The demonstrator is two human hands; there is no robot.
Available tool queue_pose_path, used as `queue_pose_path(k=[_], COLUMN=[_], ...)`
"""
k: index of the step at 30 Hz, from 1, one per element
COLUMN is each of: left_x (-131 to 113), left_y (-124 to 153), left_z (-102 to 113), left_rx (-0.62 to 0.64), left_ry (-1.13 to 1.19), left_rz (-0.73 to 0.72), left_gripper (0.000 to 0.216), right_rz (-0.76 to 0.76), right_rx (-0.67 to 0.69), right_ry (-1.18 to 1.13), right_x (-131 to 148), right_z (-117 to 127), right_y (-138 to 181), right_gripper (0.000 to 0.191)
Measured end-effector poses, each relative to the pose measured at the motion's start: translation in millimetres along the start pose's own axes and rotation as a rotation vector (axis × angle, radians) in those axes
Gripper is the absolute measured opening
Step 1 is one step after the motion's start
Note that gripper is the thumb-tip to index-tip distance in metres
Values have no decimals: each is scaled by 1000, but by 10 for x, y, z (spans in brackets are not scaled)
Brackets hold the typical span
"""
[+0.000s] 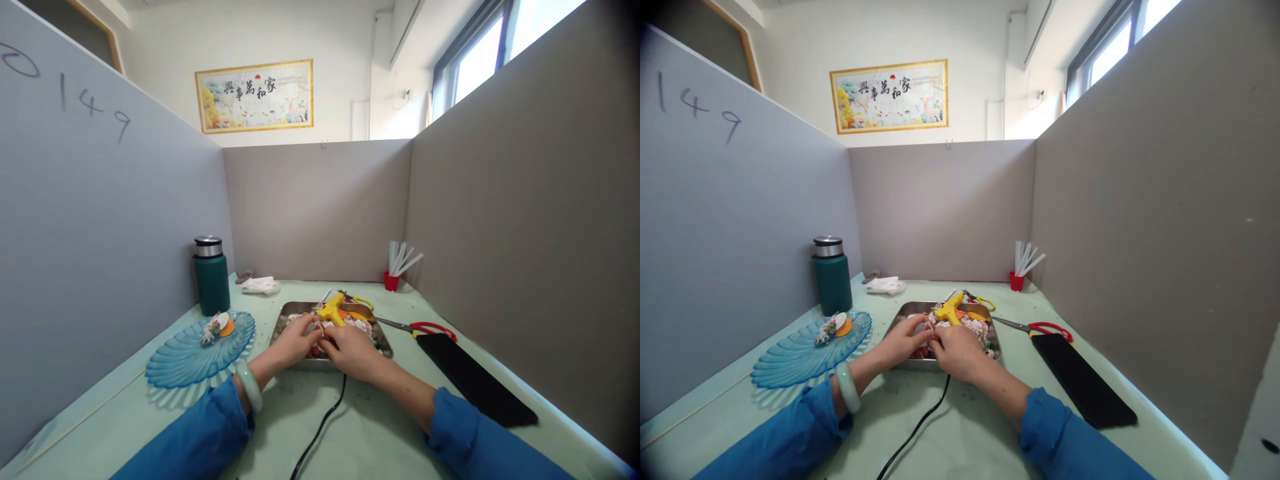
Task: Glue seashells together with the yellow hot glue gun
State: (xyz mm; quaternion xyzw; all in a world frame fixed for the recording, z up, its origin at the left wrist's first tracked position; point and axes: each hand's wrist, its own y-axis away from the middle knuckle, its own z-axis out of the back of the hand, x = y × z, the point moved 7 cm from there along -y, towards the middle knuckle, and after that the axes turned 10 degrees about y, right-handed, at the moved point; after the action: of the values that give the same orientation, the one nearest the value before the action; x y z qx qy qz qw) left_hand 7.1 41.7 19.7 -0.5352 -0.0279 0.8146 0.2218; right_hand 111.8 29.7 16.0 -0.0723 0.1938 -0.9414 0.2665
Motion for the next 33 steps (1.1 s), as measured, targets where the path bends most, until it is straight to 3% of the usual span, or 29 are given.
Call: queue_pose_path(k=[14, 33], left_x=[93, 104], left_y=[-10, -17], left_z=[-34, -44], left_rx=[21, 34], left_ry=[202, 199], left_rz=[110, 100], left_gripper=[23, 26], right_rz=[11, 24], right_rx=[-13, -19], right_ry=[-14, -23], right_x=[24, 3], right_z=[45, 9], right_y=[5, -6], right_gripper=[27, 29])
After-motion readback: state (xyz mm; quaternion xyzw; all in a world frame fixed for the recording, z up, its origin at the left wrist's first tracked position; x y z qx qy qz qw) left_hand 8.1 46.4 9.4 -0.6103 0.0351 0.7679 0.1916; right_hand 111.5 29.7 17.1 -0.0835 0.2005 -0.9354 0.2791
